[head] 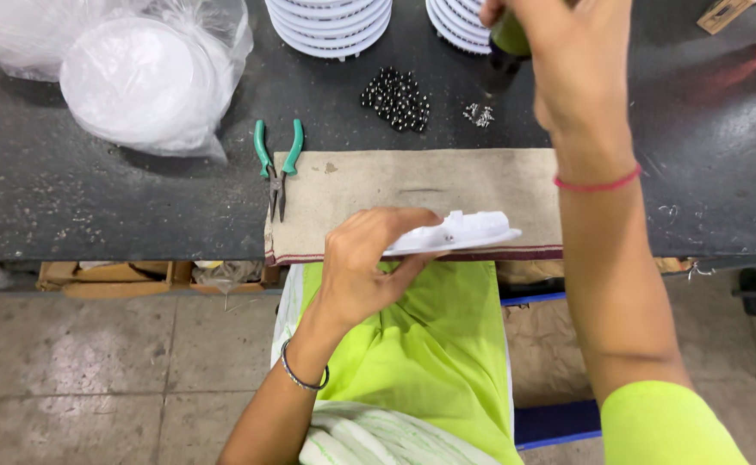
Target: The person assembles round white LED ceiling light fixtures at a workbench. They place small screws onto the light base, drive them with a green electric screwdriver, fit the white diffuser cover onto the housing, and stack finished fixtures aside while taking new bases from stacks on the table.
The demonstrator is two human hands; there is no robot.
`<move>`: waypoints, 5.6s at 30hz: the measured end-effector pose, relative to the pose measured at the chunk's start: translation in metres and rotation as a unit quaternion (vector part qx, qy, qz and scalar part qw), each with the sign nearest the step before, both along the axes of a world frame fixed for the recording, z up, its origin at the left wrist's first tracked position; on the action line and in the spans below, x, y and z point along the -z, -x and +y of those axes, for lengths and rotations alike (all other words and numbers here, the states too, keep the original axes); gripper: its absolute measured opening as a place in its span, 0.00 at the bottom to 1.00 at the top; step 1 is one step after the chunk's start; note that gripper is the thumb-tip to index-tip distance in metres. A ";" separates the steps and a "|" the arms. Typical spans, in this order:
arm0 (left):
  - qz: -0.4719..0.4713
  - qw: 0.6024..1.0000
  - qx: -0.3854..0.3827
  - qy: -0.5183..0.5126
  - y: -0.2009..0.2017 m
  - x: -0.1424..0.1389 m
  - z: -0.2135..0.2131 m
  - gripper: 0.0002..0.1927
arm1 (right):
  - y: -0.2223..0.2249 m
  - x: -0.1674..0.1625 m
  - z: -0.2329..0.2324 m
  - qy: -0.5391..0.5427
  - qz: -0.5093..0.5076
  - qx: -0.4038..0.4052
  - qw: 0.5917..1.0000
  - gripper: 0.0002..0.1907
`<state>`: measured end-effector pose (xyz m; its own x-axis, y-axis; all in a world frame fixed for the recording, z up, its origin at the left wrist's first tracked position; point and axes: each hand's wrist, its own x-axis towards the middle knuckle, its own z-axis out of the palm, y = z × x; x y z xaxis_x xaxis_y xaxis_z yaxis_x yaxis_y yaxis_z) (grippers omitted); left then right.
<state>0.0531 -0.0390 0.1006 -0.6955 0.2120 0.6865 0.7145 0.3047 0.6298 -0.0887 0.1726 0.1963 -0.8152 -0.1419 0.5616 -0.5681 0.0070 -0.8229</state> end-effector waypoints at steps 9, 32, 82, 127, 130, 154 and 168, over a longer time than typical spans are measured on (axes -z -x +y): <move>0.005 1.000 -0.008 0.026 -0.001 0.002 -0.001 0.24 | -0.091 -0.004 0.018 0.204 -0.038 -0.091 0.974 0.12; 0.001 1.000 -0.014 0.016 -0.002 0.000 0.001 0.21 | -0.140 -0.008 -0.022 0.139 -0.030 -0.075 0.987 0.19; -0.168 0.928 -0.042 -0.330 0.002 0.036 -0.009 0.22 | -0.097 0.130 0.032 0.110 0.013 0.134 0.985 0.18; 0.061 0.995 -0.026 0.073 -0.006 0.008 0.000 0.26 | -0.063 0.126 0.112 -0.298 0.016 0.339 0.892 0.08; 0.055 0.995 -0.026 0.082 -0.005 0.004 0.005 0.26 | -0.013 0.163 0.098 -0.271 0.007 0.235 0.933 0.06; 0.010 0.999 -0.003 0.044 -0.003 0.003 -0.002 0.25 | 0.009 0.134 0.087 -0.058 -0.151 0.067 0.985 0.04; -0.004 0.999 -0.021 0.039 -0.004 0.009 0.000 0.28 | -0.112 0.040 0.026 -0.278 -0.059 -0.167 0.944 0.12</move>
<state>0.0569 -0.0386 0.0918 -0.7109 0.2347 0.6630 0.6945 0.3827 0.6092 0.0231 0.1983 0.1564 -0.7250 -0.6483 0.2325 -0.5199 0.2937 -0.8022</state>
